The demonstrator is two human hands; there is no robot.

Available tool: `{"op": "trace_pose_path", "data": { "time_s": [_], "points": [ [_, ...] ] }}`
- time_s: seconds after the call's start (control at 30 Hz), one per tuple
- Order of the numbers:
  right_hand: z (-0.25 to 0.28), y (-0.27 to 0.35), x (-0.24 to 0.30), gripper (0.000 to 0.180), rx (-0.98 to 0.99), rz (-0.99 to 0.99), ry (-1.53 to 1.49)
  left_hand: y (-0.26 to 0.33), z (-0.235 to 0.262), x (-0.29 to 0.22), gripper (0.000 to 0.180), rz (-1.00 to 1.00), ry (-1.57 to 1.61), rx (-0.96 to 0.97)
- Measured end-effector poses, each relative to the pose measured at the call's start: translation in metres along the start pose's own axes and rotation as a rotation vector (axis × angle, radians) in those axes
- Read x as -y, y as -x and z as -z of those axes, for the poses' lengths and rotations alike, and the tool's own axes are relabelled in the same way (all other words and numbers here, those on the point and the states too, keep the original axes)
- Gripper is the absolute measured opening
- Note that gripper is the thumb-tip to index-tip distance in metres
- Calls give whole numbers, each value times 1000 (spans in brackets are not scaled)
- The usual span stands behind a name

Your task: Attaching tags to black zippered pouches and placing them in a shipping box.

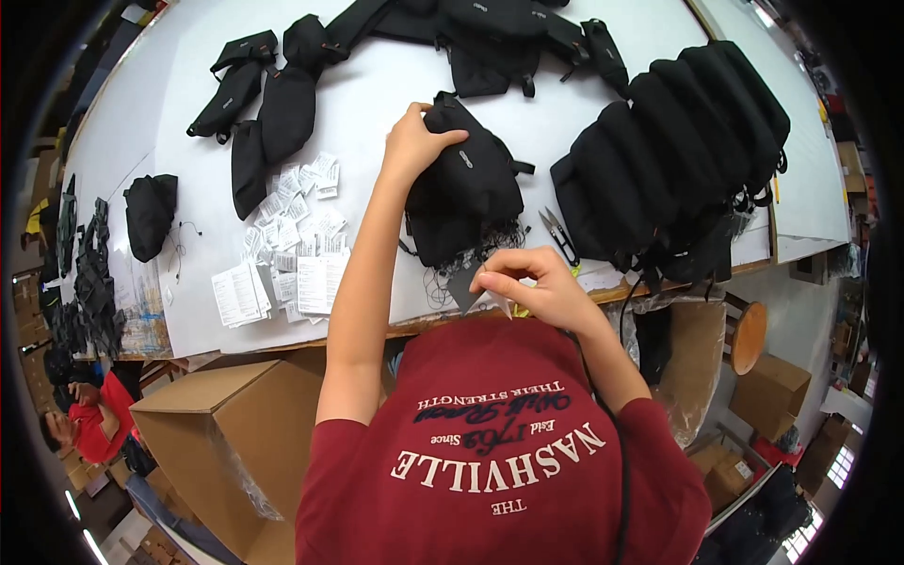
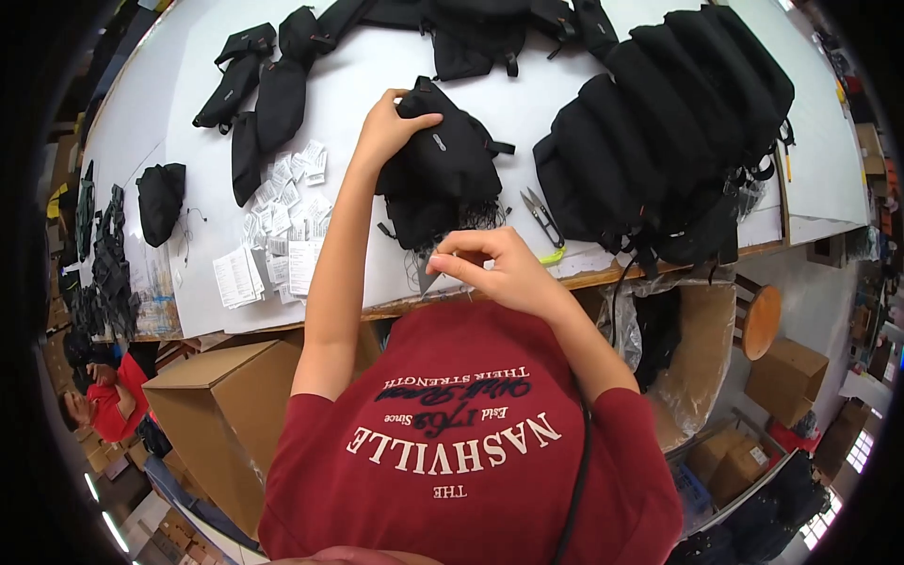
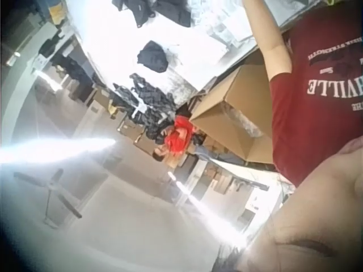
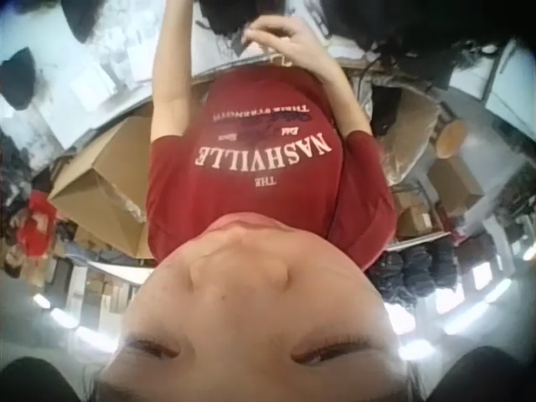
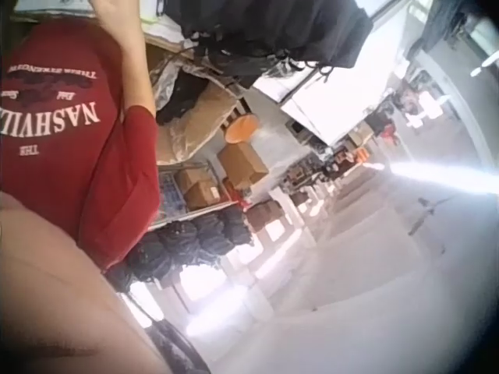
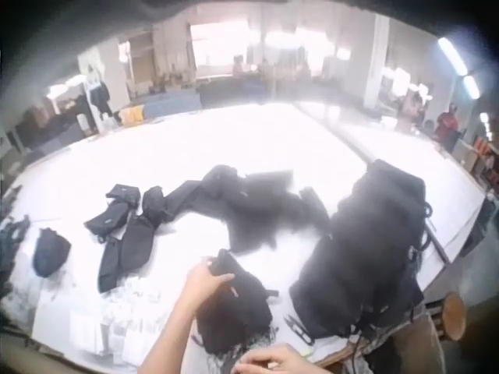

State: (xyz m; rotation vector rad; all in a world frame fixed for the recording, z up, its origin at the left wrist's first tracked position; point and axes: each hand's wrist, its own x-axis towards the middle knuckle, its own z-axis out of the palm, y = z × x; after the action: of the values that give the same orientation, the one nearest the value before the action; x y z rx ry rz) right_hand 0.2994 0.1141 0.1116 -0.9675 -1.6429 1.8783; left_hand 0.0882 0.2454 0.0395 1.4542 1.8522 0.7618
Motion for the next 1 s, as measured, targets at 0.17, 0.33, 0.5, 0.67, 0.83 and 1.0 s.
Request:
{"op": "trace_pose_path", "data": {
  "time_s": [0.17,0.33,0.5,0.67,0.83,1.0],
  "points": [
    [12,2,7,16,-51,-8,-17,15,29,-23,49,-242,359,-106],
    [18,-13,18,15,-337,128,74,83,65,-56,51,-561,322,-178],
    [5,-30,40,16,-360,196,306,154,77,-35,52,-588,44,-133],
    [-9,-40,50,15,-49,189,455,196,79,-26,38,-383,240,-146],
    [-21,-48,51,9,69,369,425,210,94,-26,18,-309,108,-278],
    [-31,-54,52,8,84,522,599,211,100,-30,16,-291,66,-334]
  ]
}}
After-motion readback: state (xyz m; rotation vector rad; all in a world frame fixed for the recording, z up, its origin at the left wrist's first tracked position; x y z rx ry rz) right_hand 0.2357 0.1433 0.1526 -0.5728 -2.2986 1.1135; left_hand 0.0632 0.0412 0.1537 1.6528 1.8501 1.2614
